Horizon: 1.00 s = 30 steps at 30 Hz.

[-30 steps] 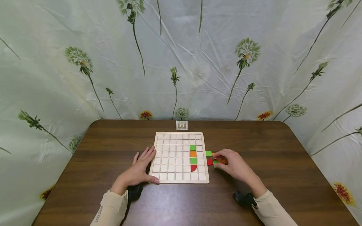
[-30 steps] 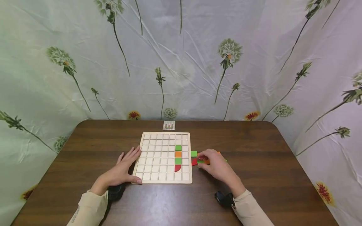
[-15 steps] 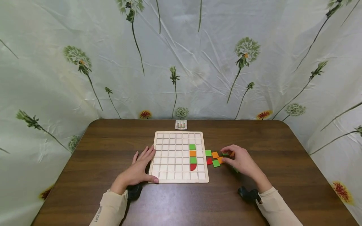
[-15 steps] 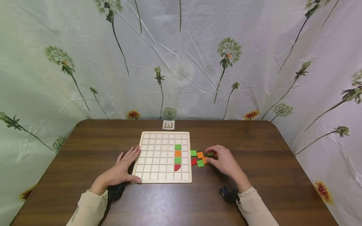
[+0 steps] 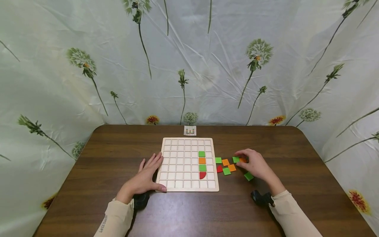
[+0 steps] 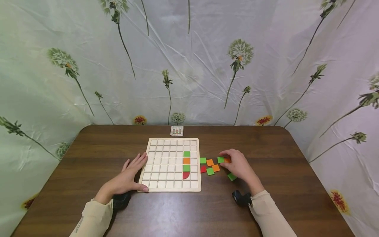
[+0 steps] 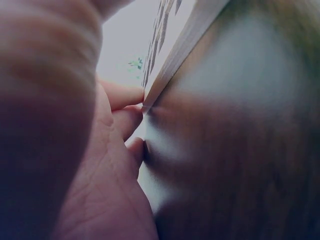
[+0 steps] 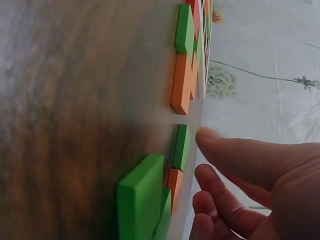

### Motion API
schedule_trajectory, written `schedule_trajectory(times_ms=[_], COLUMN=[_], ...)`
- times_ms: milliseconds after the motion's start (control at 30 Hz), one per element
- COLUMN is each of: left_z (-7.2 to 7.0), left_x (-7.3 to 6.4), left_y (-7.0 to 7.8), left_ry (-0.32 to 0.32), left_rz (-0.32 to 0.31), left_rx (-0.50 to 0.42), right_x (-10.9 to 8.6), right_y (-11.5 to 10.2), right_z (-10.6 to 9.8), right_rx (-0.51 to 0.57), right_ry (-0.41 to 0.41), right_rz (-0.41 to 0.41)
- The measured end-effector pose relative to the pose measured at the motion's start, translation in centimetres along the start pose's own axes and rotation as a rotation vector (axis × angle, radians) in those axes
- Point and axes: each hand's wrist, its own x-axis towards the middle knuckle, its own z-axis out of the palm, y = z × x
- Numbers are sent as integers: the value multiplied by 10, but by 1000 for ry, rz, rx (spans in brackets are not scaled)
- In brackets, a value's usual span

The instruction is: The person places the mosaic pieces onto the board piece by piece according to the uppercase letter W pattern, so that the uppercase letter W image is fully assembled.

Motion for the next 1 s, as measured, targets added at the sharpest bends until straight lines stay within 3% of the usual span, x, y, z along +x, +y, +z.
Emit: schedule_trajectory(times_ms=[300,1000], left_z=[-1,-1], left_x=[-1,-2], left_y=[3,4], left_ry=[-2,9], left_rz=[4,14], left_rx=[-13,-15], right_x=[7,11], right_y=[4,5], right_z=[1,1], right_rx=[-36,-70], right_ry=[-42,-54], right_rz=[5,-34])
